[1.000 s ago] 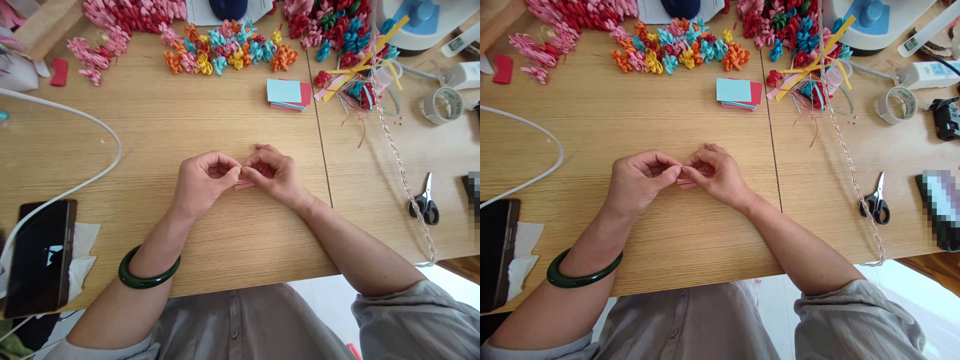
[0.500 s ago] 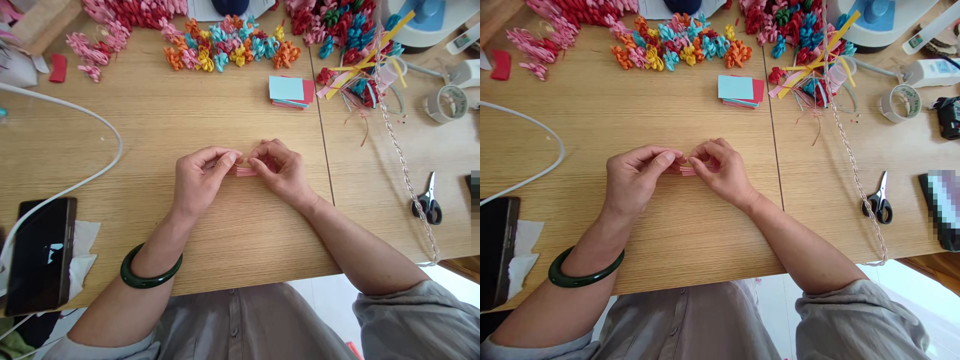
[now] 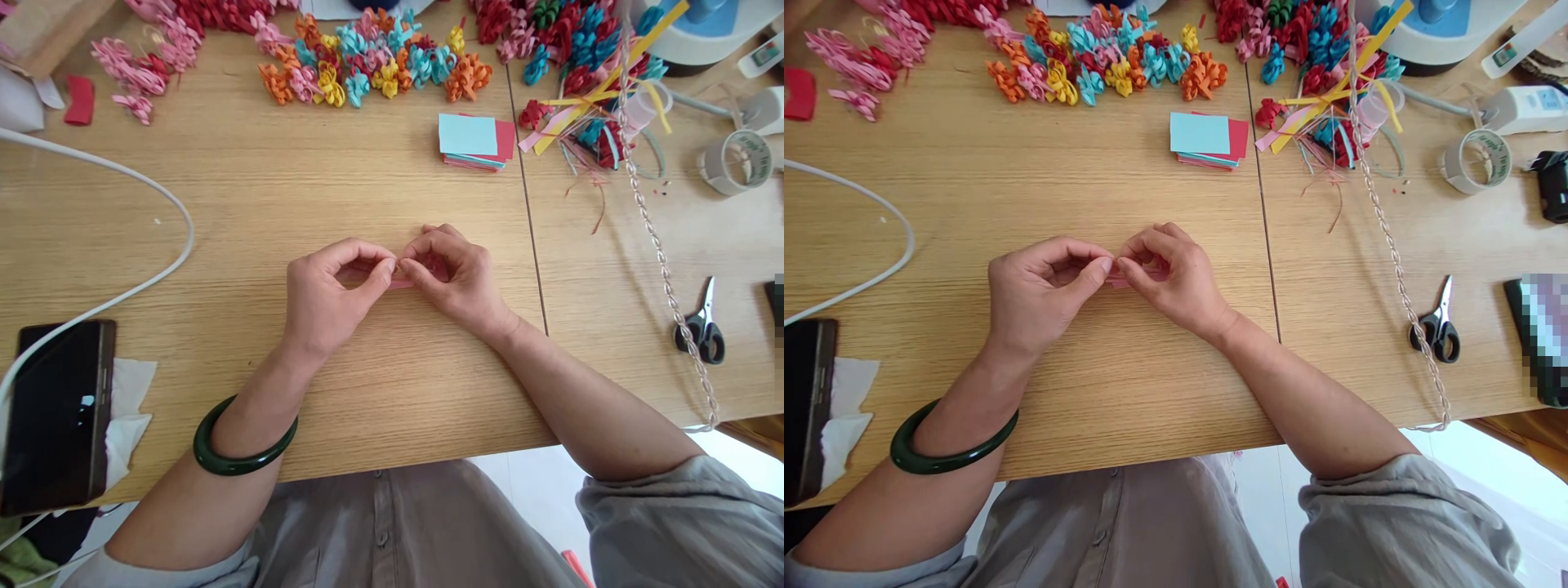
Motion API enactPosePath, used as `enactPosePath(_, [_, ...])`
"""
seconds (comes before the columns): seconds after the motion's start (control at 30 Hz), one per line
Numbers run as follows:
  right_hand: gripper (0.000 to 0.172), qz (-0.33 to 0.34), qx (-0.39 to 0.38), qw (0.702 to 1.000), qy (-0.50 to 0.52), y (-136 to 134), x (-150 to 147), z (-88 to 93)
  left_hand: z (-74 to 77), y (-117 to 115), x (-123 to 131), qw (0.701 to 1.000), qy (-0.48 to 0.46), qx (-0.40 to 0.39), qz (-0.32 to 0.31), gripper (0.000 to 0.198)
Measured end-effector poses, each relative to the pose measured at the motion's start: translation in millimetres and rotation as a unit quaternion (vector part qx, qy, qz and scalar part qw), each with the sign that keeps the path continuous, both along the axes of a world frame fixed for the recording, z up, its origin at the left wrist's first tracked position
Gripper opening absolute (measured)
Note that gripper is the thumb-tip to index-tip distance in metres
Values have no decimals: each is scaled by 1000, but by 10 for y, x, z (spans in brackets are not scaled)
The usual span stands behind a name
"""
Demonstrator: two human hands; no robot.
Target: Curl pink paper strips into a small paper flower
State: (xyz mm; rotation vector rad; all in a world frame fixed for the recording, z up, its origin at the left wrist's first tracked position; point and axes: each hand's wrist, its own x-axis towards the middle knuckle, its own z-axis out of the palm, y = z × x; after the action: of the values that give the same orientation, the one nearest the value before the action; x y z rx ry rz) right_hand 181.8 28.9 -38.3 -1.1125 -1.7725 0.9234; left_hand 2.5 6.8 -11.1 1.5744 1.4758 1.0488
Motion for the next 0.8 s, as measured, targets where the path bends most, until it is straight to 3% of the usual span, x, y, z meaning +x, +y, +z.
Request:
enactPosePath(0.17, [29, 4, 19, 1000, 4, -30, -22, 12, -11, -20, 6, 994, 82, 69, -2, 10])
enactPosePath(0.3, [19, -6, 43, 999, 5, -67, -50, 12, -58, -43, 17, 956, 217, 197, 17, 14])
enactPosePath(0.4, [15, -15, 50, 998, 25, -75, -54, 3, -63, -42, 22, 945, 218, 244, 6, 14])
enactPosePath(0.47, [13, -19, 49, 998, 39, -73, -47, 2, -53, -26, 15, 965, 151, 214, -6, 13])
enactPosePath(0.57, [12, -32, 28, 998, 46, -70, -34, 10, -47, 11, -9, 994, 15, 107, 16, 12])
enactPosePath(0.67, [12, -37, 11, 998, 49, -67, -24, 17, -64, 37, -35, 998, -51, 41, 19, 12])
enactPosePath(0.8, [21, -27, 8, 998, 54, -58, -19, 18, -84, 40, -43, 996, -81, 21, -13, 8])
